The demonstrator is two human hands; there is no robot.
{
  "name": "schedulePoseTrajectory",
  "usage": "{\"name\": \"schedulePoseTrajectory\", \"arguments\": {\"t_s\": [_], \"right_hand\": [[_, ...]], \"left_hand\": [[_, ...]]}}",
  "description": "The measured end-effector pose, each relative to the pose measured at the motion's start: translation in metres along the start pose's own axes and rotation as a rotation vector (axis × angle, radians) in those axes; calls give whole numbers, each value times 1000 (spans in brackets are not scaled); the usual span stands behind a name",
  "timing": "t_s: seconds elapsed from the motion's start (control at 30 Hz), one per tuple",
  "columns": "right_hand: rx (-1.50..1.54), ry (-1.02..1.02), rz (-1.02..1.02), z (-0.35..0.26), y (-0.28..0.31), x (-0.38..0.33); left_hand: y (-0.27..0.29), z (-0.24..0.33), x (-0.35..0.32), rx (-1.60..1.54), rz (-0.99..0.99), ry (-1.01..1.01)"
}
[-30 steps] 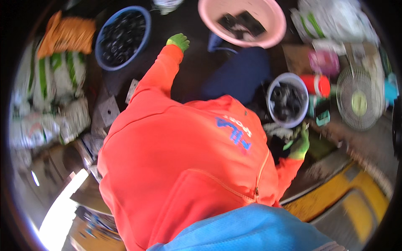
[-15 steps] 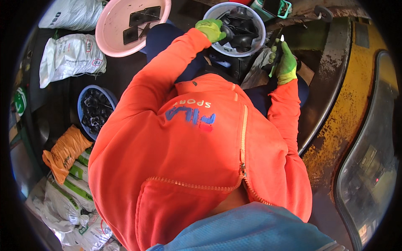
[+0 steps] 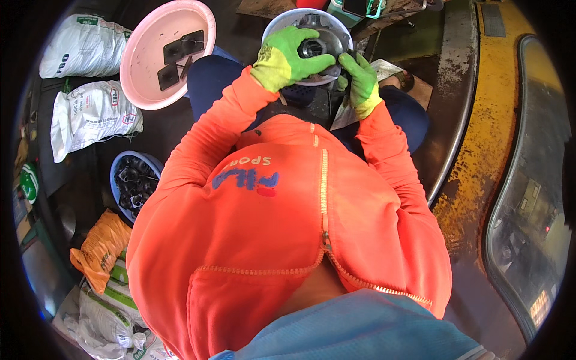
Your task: The person sits on the floor and repeatedly picks up small dark metal parts from a white bucket, rubs them with a black abrasive block, and places them into a pink basin. The person occasionally reaches toward a nearby machine but primarily focuses on cleaning the parts by hand.
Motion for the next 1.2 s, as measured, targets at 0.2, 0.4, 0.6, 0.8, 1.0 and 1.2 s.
{"name": "schedulePoseTrajectory", "arguments": {"t_s": [0.2,0.4,0.6,0.8,1.0,1.2], "right_hand": [[387,1,-154,-23,-39,-30],[-26,32,-211,-16,-44,-44],[-484,769,-5,-65,-67,-66],[-510,793,-92,-93,-87,-79],[-640,923,-223,-119,-91,-106],[-841,944,-246,-124,-94,-115]], "left_hand": [[26,51,20,-265,6,-141],[38,65,14,-495,-3,-43],[25,90,7,-696,59,-84],[35,107,6,-669,76,-261],[33,116,10,-747,-177,-307],[27,113,18,-786,-242,-315]]}}
Point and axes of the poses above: each hand's wrist, its own x-axis towards the middle knuckle, its own y-axis out of the back of the hand, z = x × y, the point moved 8 cm from there along x, towards the middle knuckle, and after that the axes turned 8 degrees about -x, right-handed, at the moved point
